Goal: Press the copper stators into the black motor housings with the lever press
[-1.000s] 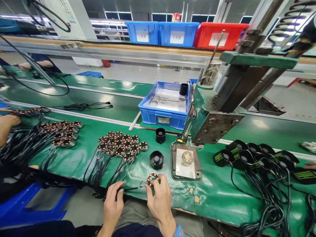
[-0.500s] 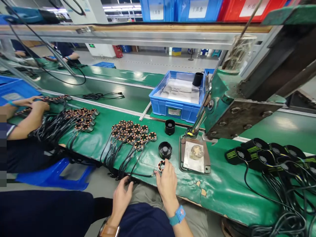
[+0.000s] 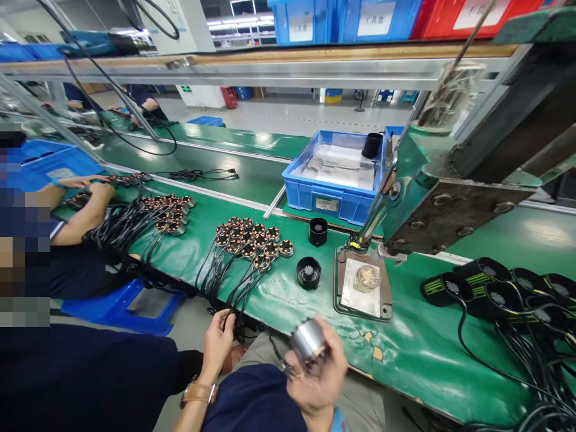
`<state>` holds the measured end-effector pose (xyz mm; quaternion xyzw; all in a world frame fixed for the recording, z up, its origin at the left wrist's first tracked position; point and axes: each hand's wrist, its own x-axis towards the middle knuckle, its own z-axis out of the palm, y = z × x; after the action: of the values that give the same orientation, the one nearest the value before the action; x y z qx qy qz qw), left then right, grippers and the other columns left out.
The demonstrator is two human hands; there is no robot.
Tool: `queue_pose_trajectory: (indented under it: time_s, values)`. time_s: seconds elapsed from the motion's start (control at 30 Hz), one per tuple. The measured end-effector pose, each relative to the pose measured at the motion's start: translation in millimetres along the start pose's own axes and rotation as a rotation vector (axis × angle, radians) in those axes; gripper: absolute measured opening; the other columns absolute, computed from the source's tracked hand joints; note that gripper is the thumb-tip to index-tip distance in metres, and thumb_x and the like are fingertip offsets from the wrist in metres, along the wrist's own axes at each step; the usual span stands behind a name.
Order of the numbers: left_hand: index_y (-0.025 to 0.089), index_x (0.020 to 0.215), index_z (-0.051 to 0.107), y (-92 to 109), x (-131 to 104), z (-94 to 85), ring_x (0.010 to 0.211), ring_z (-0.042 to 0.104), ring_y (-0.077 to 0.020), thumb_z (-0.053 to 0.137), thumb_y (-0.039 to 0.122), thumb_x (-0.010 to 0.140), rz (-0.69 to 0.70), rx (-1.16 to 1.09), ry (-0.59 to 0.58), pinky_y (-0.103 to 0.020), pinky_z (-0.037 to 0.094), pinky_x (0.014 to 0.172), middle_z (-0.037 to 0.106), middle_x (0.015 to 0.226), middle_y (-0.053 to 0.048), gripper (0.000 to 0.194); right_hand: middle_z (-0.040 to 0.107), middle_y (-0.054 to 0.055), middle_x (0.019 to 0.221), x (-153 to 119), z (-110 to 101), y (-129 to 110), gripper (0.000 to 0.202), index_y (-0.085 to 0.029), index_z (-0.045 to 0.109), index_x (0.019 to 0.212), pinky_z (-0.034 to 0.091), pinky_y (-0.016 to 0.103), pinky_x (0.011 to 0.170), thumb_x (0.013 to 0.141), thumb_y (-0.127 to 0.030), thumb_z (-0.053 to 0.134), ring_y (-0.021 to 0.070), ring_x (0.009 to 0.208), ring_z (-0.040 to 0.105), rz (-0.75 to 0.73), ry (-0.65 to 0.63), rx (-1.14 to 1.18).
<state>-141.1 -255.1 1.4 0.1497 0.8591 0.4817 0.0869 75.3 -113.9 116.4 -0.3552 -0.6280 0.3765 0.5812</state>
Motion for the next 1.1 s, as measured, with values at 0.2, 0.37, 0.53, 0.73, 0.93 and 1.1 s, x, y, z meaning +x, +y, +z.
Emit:
queue_pose_trajectory:
  time_s: [0.2,0.37,0.53,0.73,0.93,1.1]
  values:
    - [0.015,0.118,0.061,17.8,-23.3,1.7,0.104,0.071,-0.0311,0.059,0.055,0.090,0.137,0.064,0.220,-0.051,0.058,0.095,0.071,0.114,-0.018,0.049,0.066,0.018,0.127,72.4,-37.2,-22.1,0.056,-0.018,0.057,0.137,0.064,0.030,0.074,0.088,-0.033,0.080,0.0251,0.103,0.072,0.029,0.055,0.008]
    - [0.021,0.128,0.061,82.5,-33.0,31.2,0.124,0.064,-0.0278,0.056,0.034,0.099,0.527,-0.044,0.029,-0.048,0.052,0.109,0.067,0.128,-0.015,0.032,0.065,0.012,0.135,114.1,-35.0,8.2,0.061,-0.023,0.056,0.142,0.060,0.032,0.097,0.089,-0.039,0.080,0.0213,0.115,0.069,-0.019,-0.347,-0.129]
    - [0.023,0.158,0.034,137.6,7.7,96.6,0.147,0.050,-0.0290,0.065,0.033,0.094,0.469,-0.241,-0.413,-0.051,0.046,0.119,0.048,0.159,-0.018,0.072,0.064,0.014,0.134,143.8,-20.2,4.3,0.060,-0.020,0.056,0.138,0.059,0.033,0.097,0.088,-0.046,0.079,0.0207,0.113,0.068,0.013,-0.434,-0.148]
    - [0.024,0.161,0.031,155.4,41.3,135.4,0.148,0.048,-0.0302,0.079,0.024,0.077,0.422,-0.328,-0.727,-0.053,0.038,0.125,0.049,0.159,-0.017,0.097,0.069,0.010,0.125,155.4,-21.8,3.8,0.056,-0.021,0.063,0.130,0.059,0.035,0.098,0.082,-0.044,0.081,0.0208,0.106,0.070,0.114,-0.481,-0.189]
    - [0.022,0.146,0.045,140.8,3.4,143.0,0.136,0.053,-0.0357,0.092,0.024,0.057,0.423,-0.223,-0.481,-0.057,0.043,0.117,0.052,0.142,-0.014,0.100,0.069,0.012,0.127,141.8,-28.2,17.8,0.059,-0.020,0.062,0.129,0.062,0.033,0.089,0.080,-0.048,0.080,0.0211,0.103,0.072,0.234,-0.392,-0.167]
    - [0.025,0.154,0.033,121.6,-16.7,144.1,0.150,0.042,-0.0342,0.085,0.022,0.069,0.374,-0.256,-0.576,-0.057,0.032,0.126,0.044,0.158,-0.016,0.100,0.071,0.012,0.122,131.7,-33.0,25.6,0.062,-0.018,0.062,0.129,0.062,0.034,0.086,0.078,-0.048,0.080,0.0217,0.098,0.073,0.336,-0.399,-0.218]
